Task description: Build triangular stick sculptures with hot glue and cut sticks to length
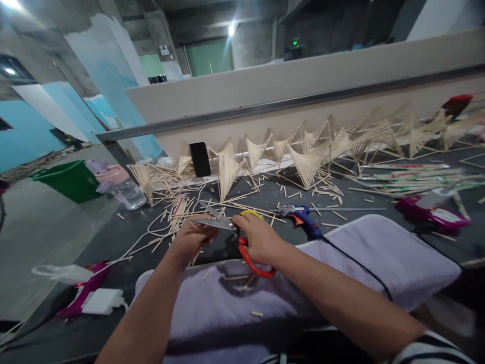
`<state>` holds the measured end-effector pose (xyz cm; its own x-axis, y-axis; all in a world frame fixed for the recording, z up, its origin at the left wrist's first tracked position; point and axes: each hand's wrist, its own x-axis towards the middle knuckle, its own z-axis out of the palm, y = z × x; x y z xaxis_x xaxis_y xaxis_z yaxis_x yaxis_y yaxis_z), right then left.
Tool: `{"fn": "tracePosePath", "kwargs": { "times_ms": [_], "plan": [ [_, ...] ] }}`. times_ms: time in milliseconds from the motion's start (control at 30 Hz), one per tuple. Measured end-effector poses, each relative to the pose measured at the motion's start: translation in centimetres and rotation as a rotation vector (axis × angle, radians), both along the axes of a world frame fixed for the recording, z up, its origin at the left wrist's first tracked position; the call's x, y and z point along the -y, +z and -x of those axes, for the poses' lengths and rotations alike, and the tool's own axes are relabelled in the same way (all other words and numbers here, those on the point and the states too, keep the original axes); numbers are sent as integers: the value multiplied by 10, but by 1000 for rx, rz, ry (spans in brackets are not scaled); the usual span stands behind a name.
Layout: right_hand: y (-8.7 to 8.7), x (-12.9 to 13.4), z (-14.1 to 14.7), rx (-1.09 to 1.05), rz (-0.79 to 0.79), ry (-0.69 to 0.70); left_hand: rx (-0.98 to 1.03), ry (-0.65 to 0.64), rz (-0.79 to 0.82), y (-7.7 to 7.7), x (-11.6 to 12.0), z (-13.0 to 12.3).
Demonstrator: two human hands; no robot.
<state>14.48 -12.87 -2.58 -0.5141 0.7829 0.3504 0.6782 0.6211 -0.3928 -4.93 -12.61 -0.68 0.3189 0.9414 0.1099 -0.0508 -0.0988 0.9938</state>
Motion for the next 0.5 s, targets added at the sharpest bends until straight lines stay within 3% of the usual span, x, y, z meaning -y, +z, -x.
{"fn": "tracePosePath", "kwargs": {
  "times_ms": [200,400,500],
  "plan": [
    [2,1,0,1,27,20,11,14,133,8,-2,13],
    [6,-9,-3,123,60,-203,98,31,157,18,-9,25],
    [3,-13,-7,169,18,-247,115,48,152,20,-12,28]
  ]
}}
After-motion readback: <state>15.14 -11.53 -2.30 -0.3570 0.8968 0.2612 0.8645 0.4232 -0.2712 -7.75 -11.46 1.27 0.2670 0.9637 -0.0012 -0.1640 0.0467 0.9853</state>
